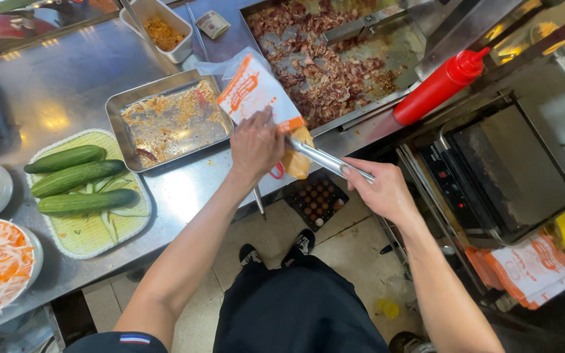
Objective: The person washes a metal tray in a sink, then prepares bread rolls by filling them with meat and vegetables at a food preparation station.
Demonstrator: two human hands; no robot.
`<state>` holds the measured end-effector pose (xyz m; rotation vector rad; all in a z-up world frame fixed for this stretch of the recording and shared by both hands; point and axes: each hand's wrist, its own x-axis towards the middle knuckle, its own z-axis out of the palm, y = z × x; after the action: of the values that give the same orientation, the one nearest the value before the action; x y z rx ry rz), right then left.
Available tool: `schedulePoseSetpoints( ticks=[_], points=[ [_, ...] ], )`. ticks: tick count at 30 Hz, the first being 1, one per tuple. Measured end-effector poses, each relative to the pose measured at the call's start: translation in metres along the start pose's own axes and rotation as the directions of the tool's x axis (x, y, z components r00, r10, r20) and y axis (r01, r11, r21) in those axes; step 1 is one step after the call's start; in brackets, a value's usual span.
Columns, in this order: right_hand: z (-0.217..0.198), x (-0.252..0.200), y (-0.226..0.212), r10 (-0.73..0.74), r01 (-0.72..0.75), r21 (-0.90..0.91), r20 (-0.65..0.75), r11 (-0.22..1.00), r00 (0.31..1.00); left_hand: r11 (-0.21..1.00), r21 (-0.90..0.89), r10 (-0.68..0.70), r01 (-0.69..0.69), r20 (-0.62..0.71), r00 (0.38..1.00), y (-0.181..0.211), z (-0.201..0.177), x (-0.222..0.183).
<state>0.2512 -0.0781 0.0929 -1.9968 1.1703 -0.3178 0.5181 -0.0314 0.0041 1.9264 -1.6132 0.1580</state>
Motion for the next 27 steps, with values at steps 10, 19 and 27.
schedulePoseSetpoints(
  ticks=[10, 19, 27],
  points=[
    [0.013, 0.062, 0.054, -0.100, -0.080, 0.560, 0.283, 0.825, 0.954, -0.208, -0.941, -0.749, 0.266, 0.328, 0.576, -0.027, -0.002, -0.013],
    [0.046, 0.095, 0.037, -0.156, -0.198, 0.499, 0.581, 0.844, 0.799, -0.252, -0.963, -0.854, 0.099, 0.269, 0.445, -0.055, 0.006, -0.071],
    [0.032, 0.165, 0.148, -0.186, 0.190, -0.006, -0.225, 0.982, 0.956, -0.082, -0.885, -0.854, 0.459, 0.300, 0.426, -0.162, -0.035, -0.081]
  ],
)
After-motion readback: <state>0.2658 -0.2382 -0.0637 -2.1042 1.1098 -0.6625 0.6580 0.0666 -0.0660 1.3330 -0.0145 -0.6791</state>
